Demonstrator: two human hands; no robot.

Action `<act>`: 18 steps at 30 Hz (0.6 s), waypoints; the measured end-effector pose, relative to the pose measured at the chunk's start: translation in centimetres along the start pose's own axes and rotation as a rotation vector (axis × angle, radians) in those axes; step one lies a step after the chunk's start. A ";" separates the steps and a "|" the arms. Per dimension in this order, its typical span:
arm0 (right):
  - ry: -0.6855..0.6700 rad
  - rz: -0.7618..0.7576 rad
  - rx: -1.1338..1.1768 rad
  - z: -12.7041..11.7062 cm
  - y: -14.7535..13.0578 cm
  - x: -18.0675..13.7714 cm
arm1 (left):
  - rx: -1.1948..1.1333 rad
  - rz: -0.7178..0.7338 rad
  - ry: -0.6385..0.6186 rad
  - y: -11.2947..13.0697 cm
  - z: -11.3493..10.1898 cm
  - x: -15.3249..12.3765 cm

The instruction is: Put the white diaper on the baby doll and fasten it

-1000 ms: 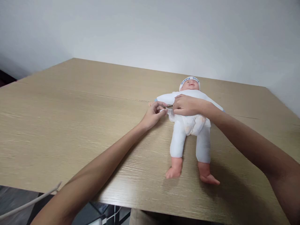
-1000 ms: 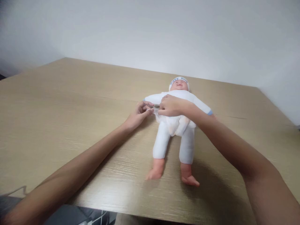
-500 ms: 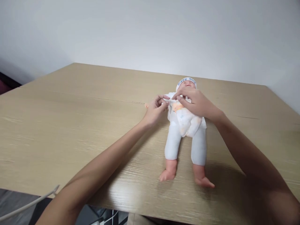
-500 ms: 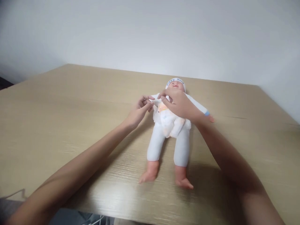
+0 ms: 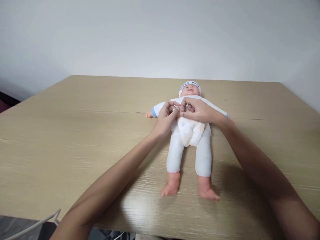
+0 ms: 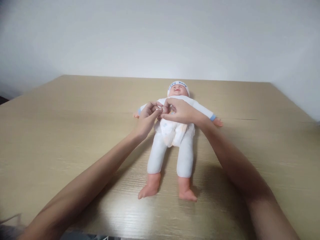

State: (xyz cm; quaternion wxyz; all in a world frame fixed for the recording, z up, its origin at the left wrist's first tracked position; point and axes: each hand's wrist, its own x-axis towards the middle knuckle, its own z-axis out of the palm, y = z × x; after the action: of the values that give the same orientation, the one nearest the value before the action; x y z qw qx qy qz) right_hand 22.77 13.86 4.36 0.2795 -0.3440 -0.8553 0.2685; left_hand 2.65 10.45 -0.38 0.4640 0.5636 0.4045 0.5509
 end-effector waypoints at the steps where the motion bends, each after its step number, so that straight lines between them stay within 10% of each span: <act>1: -0.001 -0.007 -0.010 0.0 -0.2 -0.1 | 0.003 0.004 -0.004 0.0 -0.1 0.0; 18: 0.045 0.150 0.012 1.5 0.1 -0.1 | 0.190 0.040 -0.020 -3.4 -2.5 0.5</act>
State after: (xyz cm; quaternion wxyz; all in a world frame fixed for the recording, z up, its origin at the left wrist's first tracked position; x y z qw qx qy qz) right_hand 21.87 13.44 3.22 0.2799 -0.4113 -0.8189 0.2861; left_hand 0.36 11.90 -3.61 0.4010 0.6185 0.4391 0.5137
